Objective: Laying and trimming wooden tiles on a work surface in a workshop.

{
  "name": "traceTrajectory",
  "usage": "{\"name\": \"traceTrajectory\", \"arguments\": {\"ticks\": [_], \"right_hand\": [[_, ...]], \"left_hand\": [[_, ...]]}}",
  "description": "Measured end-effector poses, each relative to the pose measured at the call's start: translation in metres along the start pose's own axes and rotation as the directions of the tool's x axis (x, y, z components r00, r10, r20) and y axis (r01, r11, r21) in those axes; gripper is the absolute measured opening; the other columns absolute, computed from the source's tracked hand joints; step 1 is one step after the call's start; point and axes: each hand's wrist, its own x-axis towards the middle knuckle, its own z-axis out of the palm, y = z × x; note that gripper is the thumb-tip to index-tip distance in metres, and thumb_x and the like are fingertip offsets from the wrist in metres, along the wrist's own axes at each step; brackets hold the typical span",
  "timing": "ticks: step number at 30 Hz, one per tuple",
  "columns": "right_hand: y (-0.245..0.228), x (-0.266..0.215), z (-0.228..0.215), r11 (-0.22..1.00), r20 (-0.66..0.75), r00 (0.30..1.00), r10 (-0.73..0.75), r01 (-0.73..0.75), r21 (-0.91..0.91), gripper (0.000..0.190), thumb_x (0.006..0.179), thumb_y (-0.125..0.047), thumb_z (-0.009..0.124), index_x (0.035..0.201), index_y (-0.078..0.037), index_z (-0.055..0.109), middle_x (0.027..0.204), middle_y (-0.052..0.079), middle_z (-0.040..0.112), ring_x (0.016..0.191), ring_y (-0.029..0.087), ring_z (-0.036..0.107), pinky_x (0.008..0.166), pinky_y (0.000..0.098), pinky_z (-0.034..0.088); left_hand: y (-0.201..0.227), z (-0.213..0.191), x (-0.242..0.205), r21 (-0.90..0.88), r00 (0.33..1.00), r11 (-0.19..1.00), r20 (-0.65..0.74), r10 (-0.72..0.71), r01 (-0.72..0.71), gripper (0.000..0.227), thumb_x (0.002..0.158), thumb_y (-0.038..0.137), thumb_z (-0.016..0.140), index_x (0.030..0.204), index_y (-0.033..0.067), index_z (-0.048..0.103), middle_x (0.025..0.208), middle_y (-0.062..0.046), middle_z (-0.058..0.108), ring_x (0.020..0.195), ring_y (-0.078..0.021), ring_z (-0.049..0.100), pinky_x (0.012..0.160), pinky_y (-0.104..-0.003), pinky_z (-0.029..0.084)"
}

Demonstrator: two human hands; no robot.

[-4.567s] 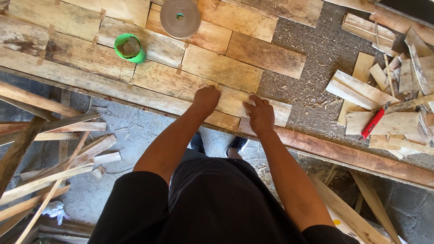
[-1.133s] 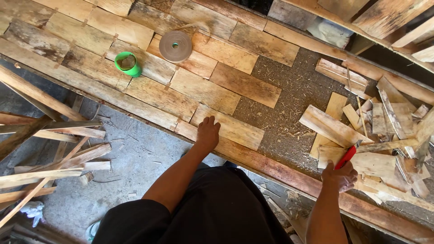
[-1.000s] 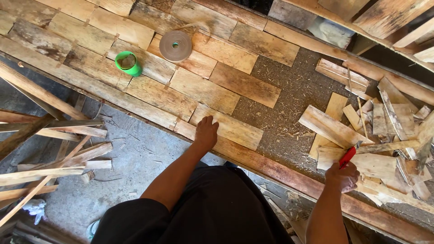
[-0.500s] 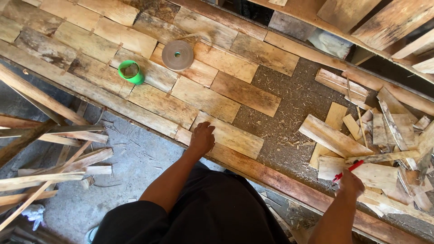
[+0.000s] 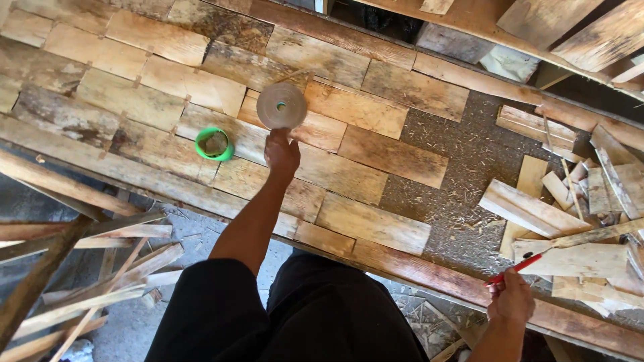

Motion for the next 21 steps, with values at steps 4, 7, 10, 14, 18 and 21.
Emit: {"name": "traceTrajectory", "arguments": {"ticks": [4,7,10,14,18,21], "right_hand": [[0.035,-0.050,0.014,0.998,0.064,0.997,-0.053,0.050,0.050,0.006,0.107,-0.015,0.068,0.107,-0.010,0.064,0.085,-0.003,0.064,0.070,0.008,0.058,0.063,0.0246,0.048],[0.053,-0.083,0.018,0.995,0.049,0.998,-0.050,0.046,0.089,0.008,0.105,-0.014,0.067,0.108,-0.008,0.065,0.087,-0.001,0.067,0.074,0.009,0.062,0.066,0.0251,0.052],[0.068,-0.104,0.017,0.999,-0.001,1.000,-0.031,0.031,-0.041,0.012,0.110,-0.014,0.070,0.113,-0.002,0.067,0.091,0.001,0.066,0.073,0.010,0.056,0.060,0.0257,0.043],[0.054,-0.142,0.047,0.997,-0.003,0.999,0.054,-0.054,0.061,0.025,0.099,-0.007,0.068,0.124,-0.009,0.065,0.093,0.004,0.069,0.079,0.012,0.065,0.064,0.0263,0.051],[0.064,-0.138,0.077,1.000,0.016,1.000,-0.010,0.010,0.006,0.028,0.095,-0.006,0.067,0.123,-0.004,0.062,0.102,0.007,0.071,0.090,0.018,0.073,0.073,0.0284,0.059],[0.088,-0.134,0.077,0.989,-0.056,0.993,-0.104,0.097,-0.115,0.032,0.099,-0.010,0.072,0.125,-0.001,0.057,0.104,0.012,0.070,0.090,0.021,0.071,0.074,0.0316,0.059]], "left_hand": [[-0.013,-0.006,0.052,0.111,0.985,0.982,0.095,0.141,-0.151,0.055,0.073,0.017,0.086,0.121,0.0064,0.062,0.123,-0.017,0.063,0.114,-0.0395,0.056,0.095,-0.051,0.050],[-0.004,-0.015,0.073,0.192,0.953,0.961,0.267,0.144,-0.199,0.079,0.064,0.023,0.091,0.131,0.0023,0.054,0.124,-0.019,0.060,0.115,-0.0398,0.053,0.094,-0.053,0.046],[-0.014,-0.007,0.086,0.262,0.937,0.937,0.317,0.145,-0.233,0.085,0.065,0.023,0.091,0.138,0.0039,0.050,0.123,-0.018,0.061,0.115,-0.0392,0.053,0.095,-0.053,0.044],[-0.038,0.006,0.091,0.219,0.901,0.924,0.376,0.217,-0.313,0.082,0.070,0.021,0.089,0.141,0.0055,0.050,0.127,-0.017,0.062,0.117,-0.0383,0.053,0.100,-0.052,0.043],[-0.021,-0.016,0.088,0.150,0.905,0.941,0.353,0.236,-0.304,0.088,0.067,0.028,0.093,0.139,0.0034,0.049,0.128,-0.020,0.060,0.117,-0.0417,0.050,0.099,-0.055,0.041],[-0.011,-0.032,0.076,0.120,0.912,0.941,0.312,0.267,-0.317,0.088,0.070,0.027,0.092,0.142,0.0019,0.049,0.133,-0.021,0.058,0.117,-0.0421,0.051,0.097,-0.056,0.042]]}}
